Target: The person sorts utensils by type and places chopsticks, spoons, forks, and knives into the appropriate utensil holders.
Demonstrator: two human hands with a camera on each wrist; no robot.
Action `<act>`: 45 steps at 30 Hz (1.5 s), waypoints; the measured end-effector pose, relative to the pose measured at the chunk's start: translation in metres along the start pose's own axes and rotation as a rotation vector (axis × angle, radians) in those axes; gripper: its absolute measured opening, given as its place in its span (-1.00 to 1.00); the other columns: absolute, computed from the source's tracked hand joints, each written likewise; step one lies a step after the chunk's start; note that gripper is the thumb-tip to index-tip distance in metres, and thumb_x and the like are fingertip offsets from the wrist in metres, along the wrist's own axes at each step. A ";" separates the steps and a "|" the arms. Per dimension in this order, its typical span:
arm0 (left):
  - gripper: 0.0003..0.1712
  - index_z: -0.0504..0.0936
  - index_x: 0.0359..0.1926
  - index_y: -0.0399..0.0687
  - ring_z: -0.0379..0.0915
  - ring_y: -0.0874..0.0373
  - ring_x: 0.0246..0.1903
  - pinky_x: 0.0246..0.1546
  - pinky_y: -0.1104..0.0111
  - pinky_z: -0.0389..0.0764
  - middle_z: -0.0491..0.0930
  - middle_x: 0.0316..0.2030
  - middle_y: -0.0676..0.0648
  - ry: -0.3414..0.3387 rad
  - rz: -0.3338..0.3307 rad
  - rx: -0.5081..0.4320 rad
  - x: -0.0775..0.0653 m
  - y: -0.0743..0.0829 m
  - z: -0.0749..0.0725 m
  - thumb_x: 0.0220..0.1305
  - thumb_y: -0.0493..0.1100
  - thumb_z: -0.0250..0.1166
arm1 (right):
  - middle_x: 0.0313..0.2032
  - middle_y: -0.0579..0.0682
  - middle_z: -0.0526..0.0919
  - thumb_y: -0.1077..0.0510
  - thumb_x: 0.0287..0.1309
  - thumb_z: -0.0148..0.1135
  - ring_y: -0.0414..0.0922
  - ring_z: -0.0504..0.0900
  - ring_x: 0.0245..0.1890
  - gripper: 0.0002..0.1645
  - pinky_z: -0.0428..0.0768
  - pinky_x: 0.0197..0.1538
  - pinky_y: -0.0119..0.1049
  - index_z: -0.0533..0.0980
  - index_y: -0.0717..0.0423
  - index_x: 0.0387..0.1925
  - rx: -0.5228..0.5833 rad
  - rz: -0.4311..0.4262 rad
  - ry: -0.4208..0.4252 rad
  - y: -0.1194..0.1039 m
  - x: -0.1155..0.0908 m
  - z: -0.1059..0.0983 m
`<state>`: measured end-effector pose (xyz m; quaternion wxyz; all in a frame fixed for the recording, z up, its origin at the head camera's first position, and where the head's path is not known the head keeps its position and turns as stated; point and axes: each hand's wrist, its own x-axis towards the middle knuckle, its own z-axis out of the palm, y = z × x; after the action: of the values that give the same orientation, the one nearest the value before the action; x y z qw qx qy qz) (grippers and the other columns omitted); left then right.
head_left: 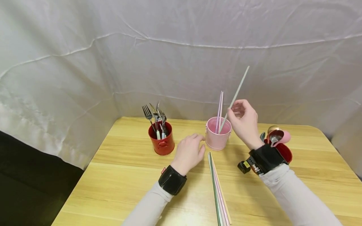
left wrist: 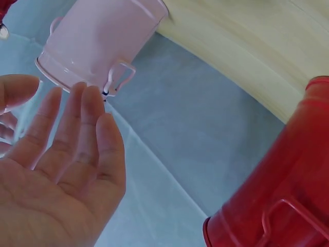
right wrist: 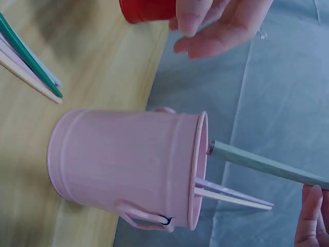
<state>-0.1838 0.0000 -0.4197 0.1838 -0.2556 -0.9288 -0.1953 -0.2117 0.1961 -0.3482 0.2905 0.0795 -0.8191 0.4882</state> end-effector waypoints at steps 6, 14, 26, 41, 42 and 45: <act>-0.72 0.61 -0.08 -0.06 0.58 0.05 -0.25 -0.30 0.22 0.61 0.63 -0.19 -0.03 -0.026 -0.026 0.010 -0.005 0.002 0.006 0.21 -0.10 0.21 | -0.27 0.11 0.61 0.24 0.18 0.16 -0.10 0.59 -0.30 -0.76 0.56 -0.17 -0.41 0.44 0.28 -0.14 -0.050 -0.010 0.024 0.016 0.010 0.012; -0.74 0.61 -0.09 -0.01 0.57 0.07 -0.26 -0.27 0.22 0.59 0.64 -0.20 0.00 -0.106 0.005 0.054 -0.019 0.008 0.016 0.21 -0.08 0.20 | -0.32 0.17 0.64 0.23 0.15 0.18 0.04 0.63 -0.34 -0.75 0.61 -0.18 -0.08 0.45 0.26 -0.15 -0.123 0.038 -0.019 0.039 0.006 0.020; -0.77 0.60 -0.13 0.00 0.57 0.09 -0.24 -0.25 0.24 0.58 0.65 -0.18 0.00 -0.140 0.060 0.072 -0.034 0.017 0.023 0.18 -0.10 0.23 | -0.34 0.18 0.64 0.24 0.14 0.18 0.01 0.61 -0.38 -0.78 0.59 -0.29 -0.23 0.49 0.31 -0.20 -0.155 0.077 -0.076 0.048 -0.014 0.011; -0.76 0.61 -0.12 0.07 0.52 0.15 -0.25 -0.27 0.33 0.54 0.61 -0.21 0.06 -0.218 0.214 0.122 -0.051 0.033 0.027 0.18 -0.06 0.22 | -0.29 0.20 0.60 0.15 0.25 0.16 -0.23 0.63 -0.42 -0.69 0.61 -0.32 -0.43 0.45 0.32 -0.11 0.085 0.247 -0.323 0.030 -0.073 -0.021; -0.77 0.61 -0.13 0.09 0.51 0.16 -0.24 -0.26 0.33 0.54 0.60 -0.20 0.07 -0.230 0.247 0.125 -0.052 0.036 0.027 0.18 -0.05 0.22 | -0.29 0.20 0.60 0.14 0.25 0.16 -0.21 0.64 -0.41 -0.69 0.61 -0.32 -0.42 0.45 0.32 -0.11 0.086 0.251 -0.331 0.030 -0.076 -0.022; -0.80 0.61 -0.16 0.14 0.46 0.20 -0.21 -0.21 0.36 0.51 0.57 -0.20 0.11 -0.266 0.356 0.133 -0.058 0.044 0.029 0.19 -0.02 0.20 | -0.29 0.22 0.61 0.14 0.26 0.15 -0.13 0.65 -0.40 -0.71 0.62 -0.32 -0.40 0.44 0.31 -0.13 0.072 0.255 -0.365 0.033 -0.087 -0.026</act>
<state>-0.1200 0.0250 -0.4585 0.1078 -0.4264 -0.8959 -0.0626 -0.1434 0.2217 -0.4117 0.0705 0.0725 -0.8435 0.5276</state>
